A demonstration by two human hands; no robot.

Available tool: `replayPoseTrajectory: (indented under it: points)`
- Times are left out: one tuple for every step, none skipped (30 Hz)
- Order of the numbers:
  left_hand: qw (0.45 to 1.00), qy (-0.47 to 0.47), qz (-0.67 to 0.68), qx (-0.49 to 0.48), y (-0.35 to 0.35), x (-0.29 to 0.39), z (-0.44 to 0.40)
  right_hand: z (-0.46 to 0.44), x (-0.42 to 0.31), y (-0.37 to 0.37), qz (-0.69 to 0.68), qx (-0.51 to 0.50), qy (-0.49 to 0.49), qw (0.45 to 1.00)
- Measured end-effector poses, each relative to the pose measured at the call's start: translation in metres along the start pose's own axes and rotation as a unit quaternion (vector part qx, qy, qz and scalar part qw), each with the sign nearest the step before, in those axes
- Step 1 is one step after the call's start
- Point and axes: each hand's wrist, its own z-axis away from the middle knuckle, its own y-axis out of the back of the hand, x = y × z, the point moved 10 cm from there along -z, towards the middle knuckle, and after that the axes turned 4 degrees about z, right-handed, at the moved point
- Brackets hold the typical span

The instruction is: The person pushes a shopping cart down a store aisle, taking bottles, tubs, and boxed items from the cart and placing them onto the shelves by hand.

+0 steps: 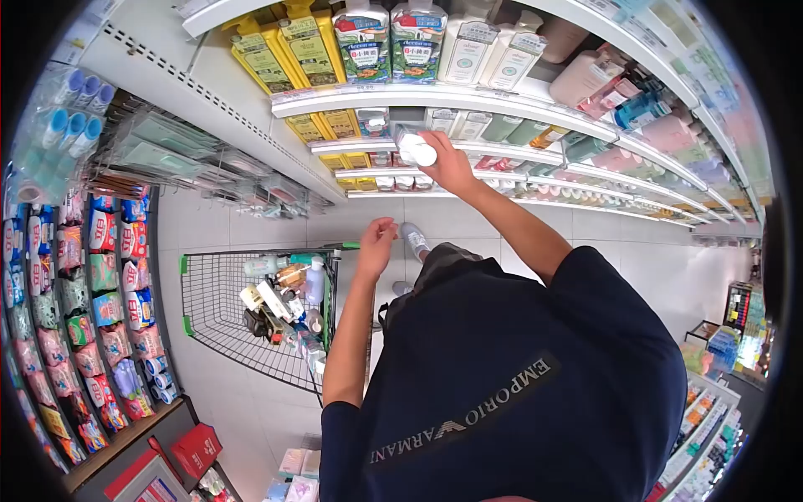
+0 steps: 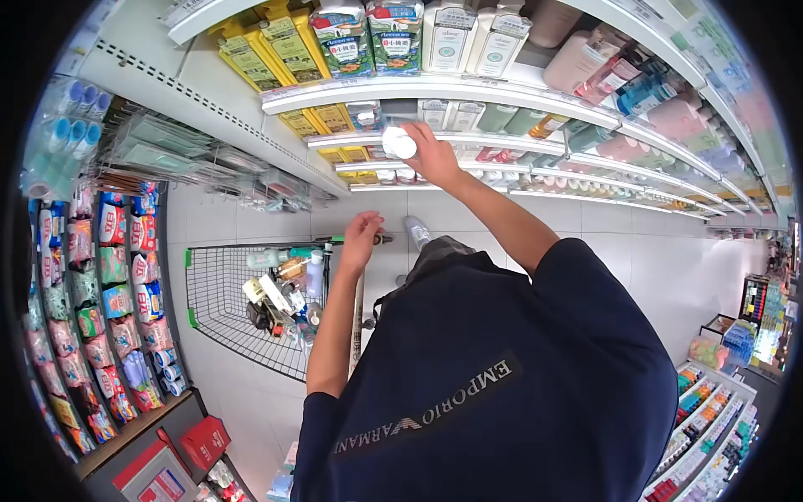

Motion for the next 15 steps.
replayPoseTrajectory:
  points:
    - [1.0, -0.005, -0.021, 0.0, 0.001, 0.001, -0.005, -0.004, 0.001, 0.0, -0.012, -0.01, -0.011, 1.0]
    - [0.999, -0.011, -0.042, 0.0, 0.002, 0.002, -0.01, -0.007, 0.002, -0.001, -0.024, -0.02, -0.021, 0.999]
    - [0.999, -0.017, -0.047, -0.002, -0.001, -0.007, 0.019, 0.018, -0.015, 0.018, -0.024, -0.012, -0.021, 0.999]
    - [0.996, -0.039, -0.079, -0.006, -0.001, -0.009, 0.021, 0.021, -0.017, 0.023, -0.041, -0.012, -0.029, 0.999]
    - [0.992, -0.061, -0.111, -0.009, -0.001, -0.012, 0.024, 0.023, -0.019, 0.028, -0.058, -0.012, -0.037, 0.998]
    - [0.986, -0.058, -0.156, 0.015, -0.002, 0.002, 0.037, 0.025, -0.022, 0.035, -0.056, -0.006, -0.034, 0.998]
    - [0.984, -0.069, -0.161, 0.015, 0.003, -0.004, 0.041, 0.028, -0.027, 0.041, -0.052, 0.01, -0.023, 0.998]
    - [0.967, -0.11, -0.228, 0.002, 0.007, -0.011, 0.041, 0.03, -0.028, 0.044, -0.054, 0.008, -0.028, 0.998]
    - [0.944, -0.15, -0.295, -0.009, 0.008, -0.012, 0.045, 0.033, -0.03, 0.046, -0.057, 0.006, -0.033, 0.998]
    - [0.925, -0.186, -0.331, 0.004, 0.006, 0.0, 0.056, 0.036, -0.031, 0.047, -0.059, -0.01, -0.048, 0.997]
    - [0.904, -0.221, -0.365, 0.018, 0.003, 0.011, 0.068, 0.038, -0.034, 0.05, -0.066, -0.01, -0.051, 0.996]
    - [0.9, -0.231, -0.369, 0.024, 0.004, 0.013, 0.074, 0.04, -0.036, 0.052, -0.077, -0.017, -0.057, 0.995]
    - [0.883, -0.279, -0.376, 0.028, 0.003, 0.019, 0.085, 0.042, -0.038, 0.053, -0.088, -0.026, -0.063, 0.994]
    - [0.865, -0.324, -0.382, 0.033, 0.002, 0.024, 0.096, 0.042, -0.042, 0.057, -0.096, -0.019, -0.055, 0.994]
    - [0.861, -0.33, -0.385, 0.038, 0.003, 0.025, 0.104, 0.044, -0.042, 0.057, -0.098, -0.013, -0.048, 0.994]
